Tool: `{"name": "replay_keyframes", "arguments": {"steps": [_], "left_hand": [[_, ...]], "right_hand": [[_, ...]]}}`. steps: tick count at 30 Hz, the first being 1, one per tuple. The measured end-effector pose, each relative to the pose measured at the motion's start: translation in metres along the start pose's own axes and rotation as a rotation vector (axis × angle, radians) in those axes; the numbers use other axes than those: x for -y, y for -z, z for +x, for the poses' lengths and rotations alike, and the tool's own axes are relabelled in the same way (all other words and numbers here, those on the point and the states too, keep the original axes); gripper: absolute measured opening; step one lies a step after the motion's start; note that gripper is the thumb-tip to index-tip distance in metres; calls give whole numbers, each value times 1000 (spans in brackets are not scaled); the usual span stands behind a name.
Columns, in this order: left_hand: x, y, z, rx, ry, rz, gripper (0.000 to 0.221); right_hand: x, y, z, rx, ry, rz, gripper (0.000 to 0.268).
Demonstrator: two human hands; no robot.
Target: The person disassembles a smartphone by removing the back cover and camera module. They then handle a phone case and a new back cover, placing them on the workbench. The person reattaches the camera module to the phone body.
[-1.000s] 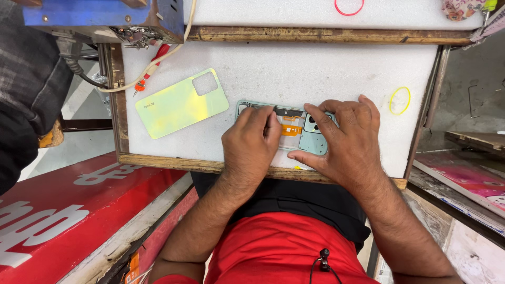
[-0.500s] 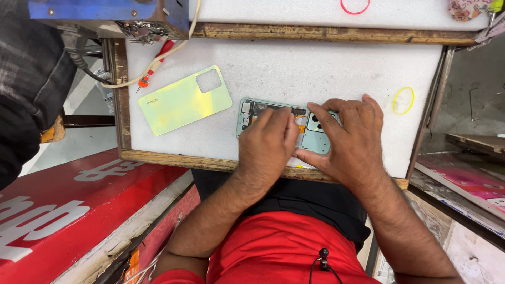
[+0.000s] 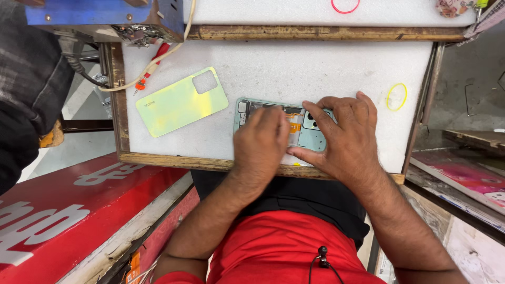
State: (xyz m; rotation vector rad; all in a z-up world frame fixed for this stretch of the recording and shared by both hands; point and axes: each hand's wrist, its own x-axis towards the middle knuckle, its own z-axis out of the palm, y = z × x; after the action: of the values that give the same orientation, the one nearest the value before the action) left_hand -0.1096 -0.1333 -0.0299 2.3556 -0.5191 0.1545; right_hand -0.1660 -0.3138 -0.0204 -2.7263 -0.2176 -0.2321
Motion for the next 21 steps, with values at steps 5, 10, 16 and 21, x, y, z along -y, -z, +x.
{"name": "replay_keyframes", "arguments": {"steps": [5,10,16,21], "left_hand": [[11,9,1,20,15,-21,10],[11,4,0,56,60,-7,6],[9,4,0,0,35,7,6],[13,13,9,54,191,-45,3]], "right_hand": [[1,-2,3,-2,16,-11,86],[0,-2,1,-3,13,-17,87],[1,-1,1,4,14,-11,88],[2,-1,1,-12,20,-11,88]]}}
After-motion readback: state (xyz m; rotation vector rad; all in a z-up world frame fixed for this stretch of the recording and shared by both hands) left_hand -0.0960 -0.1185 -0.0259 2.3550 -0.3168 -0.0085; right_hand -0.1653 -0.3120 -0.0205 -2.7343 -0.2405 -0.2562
